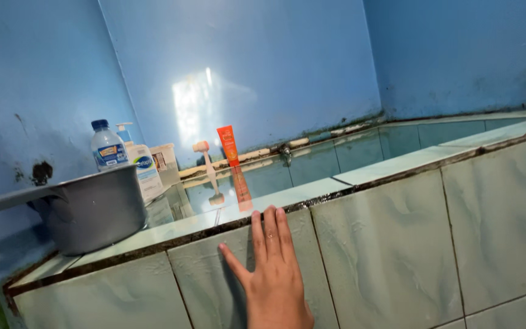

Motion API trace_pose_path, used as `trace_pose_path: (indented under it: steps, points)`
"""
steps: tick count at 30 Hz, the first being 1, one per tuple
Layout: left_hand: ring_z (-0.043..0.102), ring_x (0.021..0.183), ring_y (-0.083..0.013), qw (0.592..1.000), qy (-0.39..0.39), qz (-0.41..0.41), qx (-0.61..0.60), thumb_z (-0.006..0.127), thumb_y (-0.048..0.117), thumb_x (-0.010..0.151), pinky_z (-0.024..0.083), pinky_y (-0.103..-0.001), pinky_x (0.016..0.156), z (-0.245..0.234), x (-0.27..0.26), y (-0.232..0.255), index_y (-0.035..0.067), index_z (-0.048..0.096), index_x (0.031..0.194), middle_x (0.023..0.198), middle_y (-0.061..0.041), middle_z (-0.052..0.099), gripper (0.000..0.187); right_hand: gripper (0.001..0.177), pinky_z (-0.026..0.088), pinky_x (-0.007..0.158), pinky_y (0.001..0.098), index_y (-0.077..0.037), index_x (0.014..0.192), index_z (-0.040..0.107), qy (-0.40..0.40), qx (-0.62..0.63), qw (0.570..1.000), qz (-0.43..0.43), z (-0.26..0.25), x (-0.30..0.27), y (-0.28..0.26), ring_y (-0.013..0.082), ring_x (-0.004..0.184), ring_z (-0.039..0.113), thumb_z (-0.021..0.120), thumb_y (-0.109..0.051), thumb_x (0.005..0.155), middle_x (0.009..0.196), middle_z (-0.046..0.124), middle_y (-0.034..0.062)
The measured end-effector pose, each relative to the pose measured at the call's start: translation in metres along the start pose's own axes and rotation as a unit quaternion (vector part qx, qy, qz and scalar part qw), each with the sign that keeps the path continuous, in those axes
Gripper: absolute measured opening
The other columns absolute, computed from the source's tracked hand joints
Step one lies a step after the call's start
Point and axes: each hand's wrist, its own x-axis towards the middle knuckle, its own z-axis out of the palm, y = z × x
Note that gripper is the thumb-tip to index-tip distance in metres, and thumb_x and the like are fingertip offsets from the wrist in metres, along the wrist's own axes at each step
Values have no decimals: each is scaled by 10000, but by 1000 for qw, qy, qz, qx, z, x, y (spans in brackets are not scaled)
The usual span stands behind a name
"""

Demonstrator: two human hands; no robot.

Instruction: The person uses a purple scrub brush to scrub the tiled wall of a bathtub. They move the brush back and forth across the tiles, focusing on the grout lines and the surface of the tiles.

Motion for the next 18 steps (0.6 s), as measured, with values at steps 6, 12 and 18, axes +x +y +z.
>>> trace_pose_path:
  steps: [6, 12, 18]
  points:
    - [222, 1501, -346, 934, 357, 4, 23, 549, 124, 838, 191, -624, 1158, 63, 33, 5, -15, 244, 1537, 1598, -140, 286, 775, 700, 588, 669, 395, -412, 1356, 653, 111, -23, 972, 204, -21, 39, -1, 317, 834, 724, 839, -250, 701, 1092, 655, 127]
    - [333, 1467, -365, 907, 419, 35, -21, 441, 160, 903, 250, -597, 1154, 105, 52, -3, -33, 351, 1509, 1556, -179, 386, 642, 703, 590, 660, 402, -413, 1345, 652, 164, -7, 963, 214, -10, 57, -7, 319, 810, 724, 846, -258, 688, 1072, 651, 124]
    - [442, 1406, -326, 899, 437, 9, 5, 423, 120, 931, 314, -595, 1137, 100, 55, -1, 4, 431, 1475, 1503, -155, 472, 556, 706, 592, 652, 409, -414, 1335, 651, 168, -22, 955, 245, -35, 71, 2, 321, 786, 725, 853, -267, 675, 1052, 648, 120]
